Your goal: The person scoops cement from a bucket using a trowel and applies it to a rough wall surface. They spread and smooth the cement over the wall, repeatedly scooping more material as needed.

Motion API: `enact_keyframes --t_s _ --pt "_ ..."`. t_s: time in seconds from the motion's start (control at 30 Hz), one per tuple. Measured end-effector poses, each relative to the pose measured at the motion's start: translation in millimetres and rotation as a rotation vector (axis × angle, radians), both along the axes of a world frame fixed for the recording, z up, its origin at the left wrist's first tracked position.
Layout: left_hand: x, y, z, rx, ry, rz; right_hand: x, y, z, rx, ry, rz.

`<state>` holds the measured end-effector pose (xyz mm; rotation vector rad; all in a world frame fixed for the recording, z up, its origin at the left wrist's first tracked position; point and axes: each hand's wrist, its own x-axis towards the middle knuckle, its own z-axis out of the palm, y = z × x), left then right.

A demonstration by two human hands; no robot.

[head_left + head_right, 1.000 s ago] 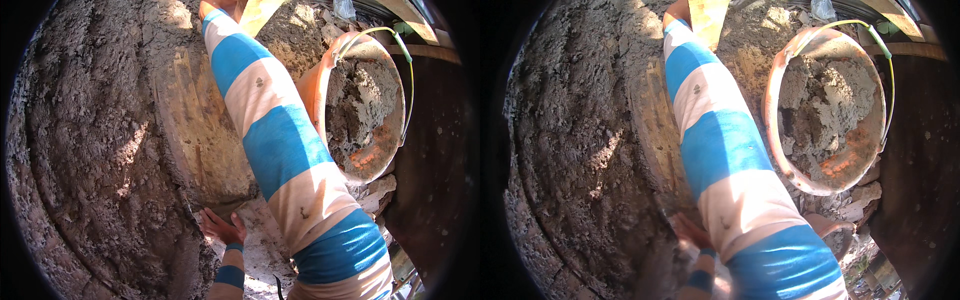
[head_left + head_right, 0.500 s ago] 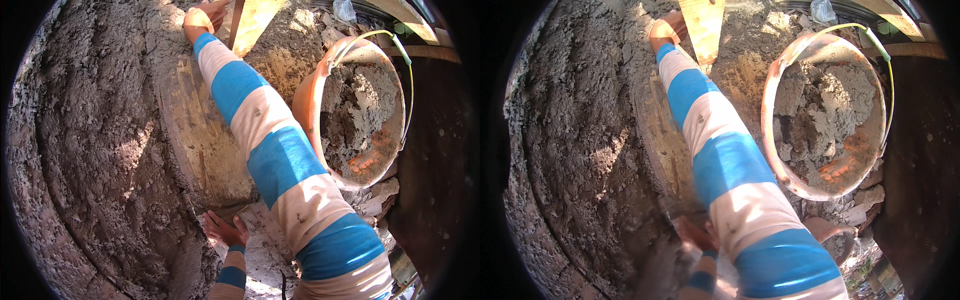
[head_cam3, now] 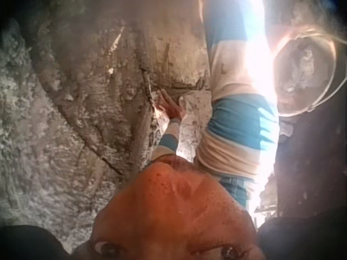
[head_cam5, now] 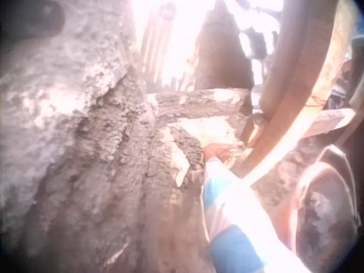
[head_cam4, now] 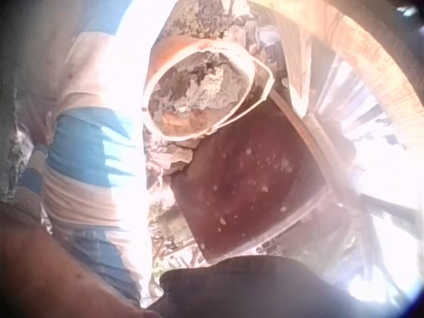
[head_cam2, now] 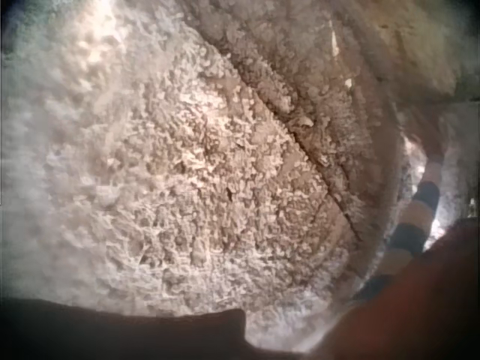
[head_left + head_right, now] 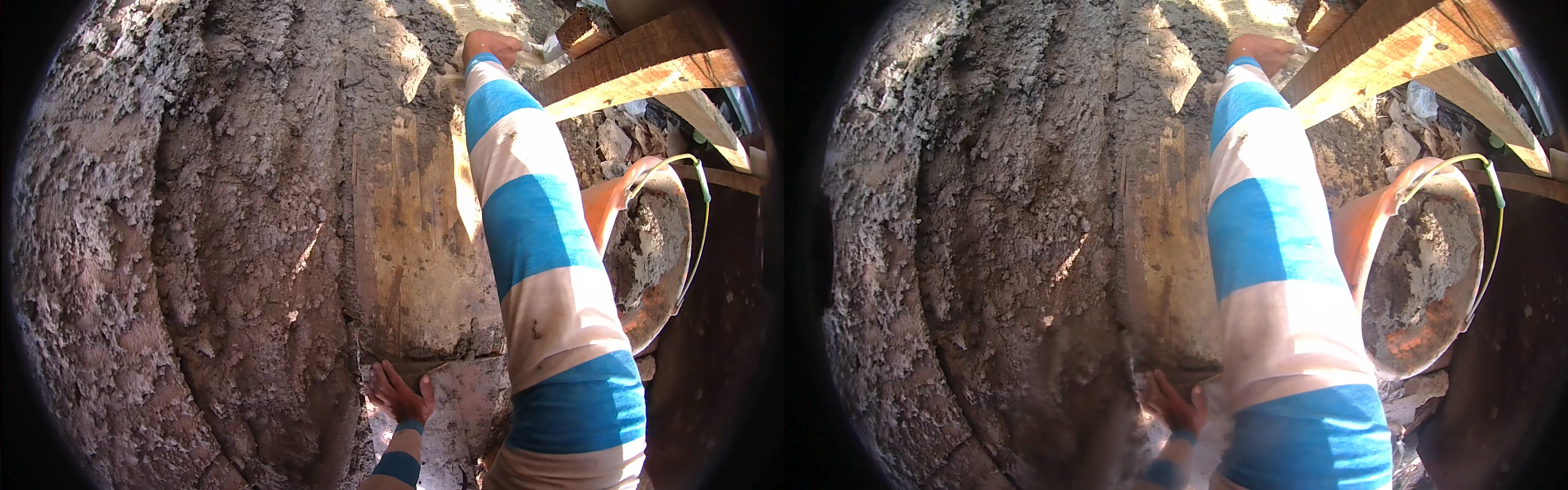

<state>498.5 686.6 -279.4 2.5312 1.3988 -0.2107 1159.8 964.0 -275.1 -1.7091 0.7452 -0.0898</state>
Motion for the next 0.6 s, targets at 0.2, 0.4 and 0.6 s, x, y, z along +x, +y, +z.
enact_keyframes --t_s 0.2,0.4,0.6 --pt "-2.9 -2.1 1.3 0.005 0.043 0.007 -52.6 -5.5 13.2 -0.317 -0.067 0.238" --pt "4.5 0.2 1.4 0.018 0.026 -0.007 -57.7 -6.0 4.3 -0.505 -0.293 0.53" --pt "-2.1 -2.1 4.1 0.042 0.042 0.0 -90.5 1.4 1.9 -0.43 -0.245 0.733"
